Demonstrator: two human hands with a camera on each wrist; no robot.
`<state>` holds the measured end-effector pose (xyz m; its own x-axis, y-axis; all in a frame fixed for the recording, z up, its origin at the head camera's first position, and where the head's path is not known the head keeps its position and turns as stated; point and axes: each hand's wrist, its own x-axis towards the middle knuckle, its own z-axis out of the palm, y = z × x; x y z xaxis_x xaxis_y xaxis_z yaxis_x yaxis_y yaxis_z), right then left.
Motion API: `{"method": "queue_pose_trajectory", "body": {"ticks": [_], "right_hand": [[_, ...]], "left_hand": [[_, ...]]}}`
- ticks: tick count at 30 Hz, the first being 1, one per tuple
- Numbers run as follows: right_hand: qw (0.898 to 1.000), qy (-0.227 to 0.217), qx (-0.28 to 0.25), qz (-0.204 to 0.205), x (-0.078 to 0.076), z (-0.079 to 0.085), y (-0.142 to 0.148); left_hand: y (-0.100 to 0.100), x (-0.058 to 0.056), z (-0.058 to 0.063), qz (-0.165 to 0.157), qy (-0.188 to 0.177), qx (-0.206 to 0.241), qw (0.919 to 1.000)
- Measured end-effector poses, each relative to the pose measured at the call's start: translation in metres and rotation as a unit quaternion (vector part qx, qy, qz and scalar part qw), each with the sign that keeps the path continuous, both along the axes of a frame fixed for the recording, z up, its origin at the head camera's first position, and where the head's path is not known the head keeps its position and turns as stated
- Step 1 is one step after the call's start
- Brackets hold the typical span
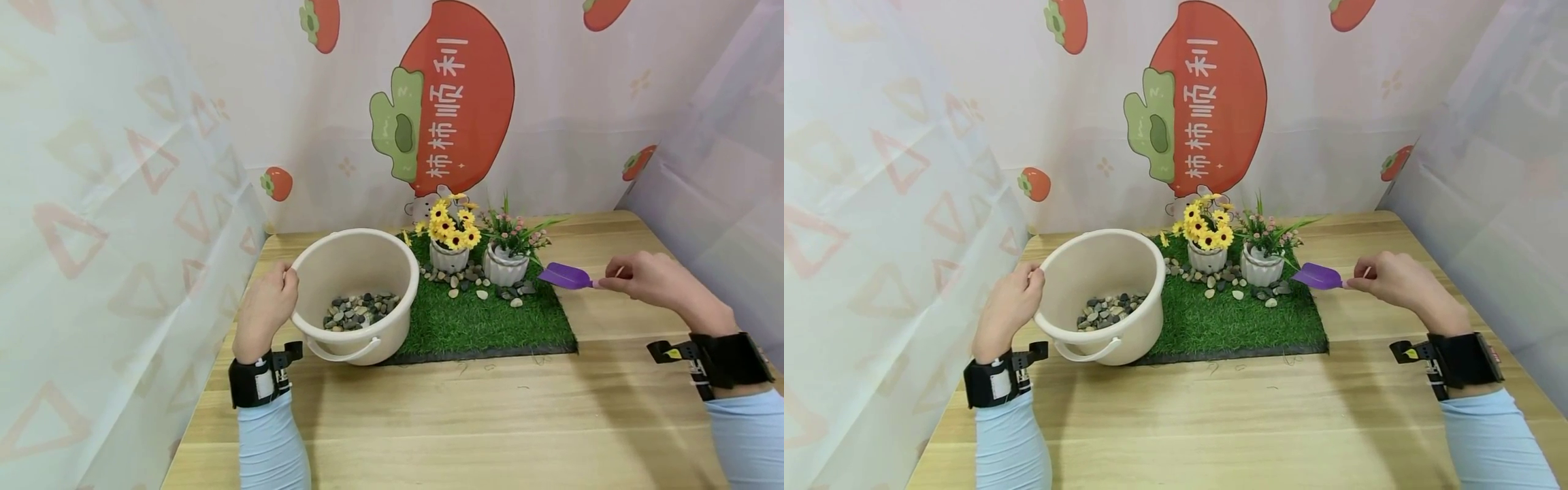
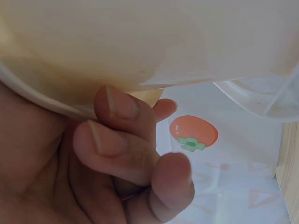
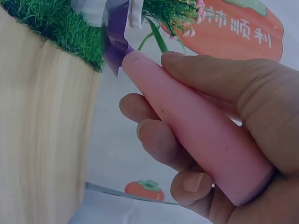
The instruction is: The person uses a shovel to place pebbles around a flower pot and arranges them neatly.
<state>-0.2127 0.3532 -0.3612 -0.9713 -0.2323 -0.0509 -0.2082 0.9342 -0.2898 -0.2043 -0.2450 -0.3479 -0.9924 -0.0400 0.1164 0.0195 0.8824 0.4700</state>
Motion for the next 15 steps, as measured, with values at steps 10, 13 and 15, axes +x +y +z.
{"method": "queue_pose_trajectory", "body": {"ticks": [10,13,15], "right_hand": [[1.0,0.013,-0.01,-0.009,0.0014,-0.0011,0.0054],[1.0,0.025,-0.008,-0.01,0.0021,-0.0025,0.005],[0.999,0.034,-0.008,-0.013,0.0027,-0.0037,0.0051]], "left_hand": [[-0.0004,-0.0003,0.0016,-0.002,0.002,0.001,1.0],[-0.0002,-0.0002,0.0008,-0.003,0.006,0.0,1.0],[-0.0001,-0.0003,0.0004,-0.002,0.006,-0.001,1.0]]}}
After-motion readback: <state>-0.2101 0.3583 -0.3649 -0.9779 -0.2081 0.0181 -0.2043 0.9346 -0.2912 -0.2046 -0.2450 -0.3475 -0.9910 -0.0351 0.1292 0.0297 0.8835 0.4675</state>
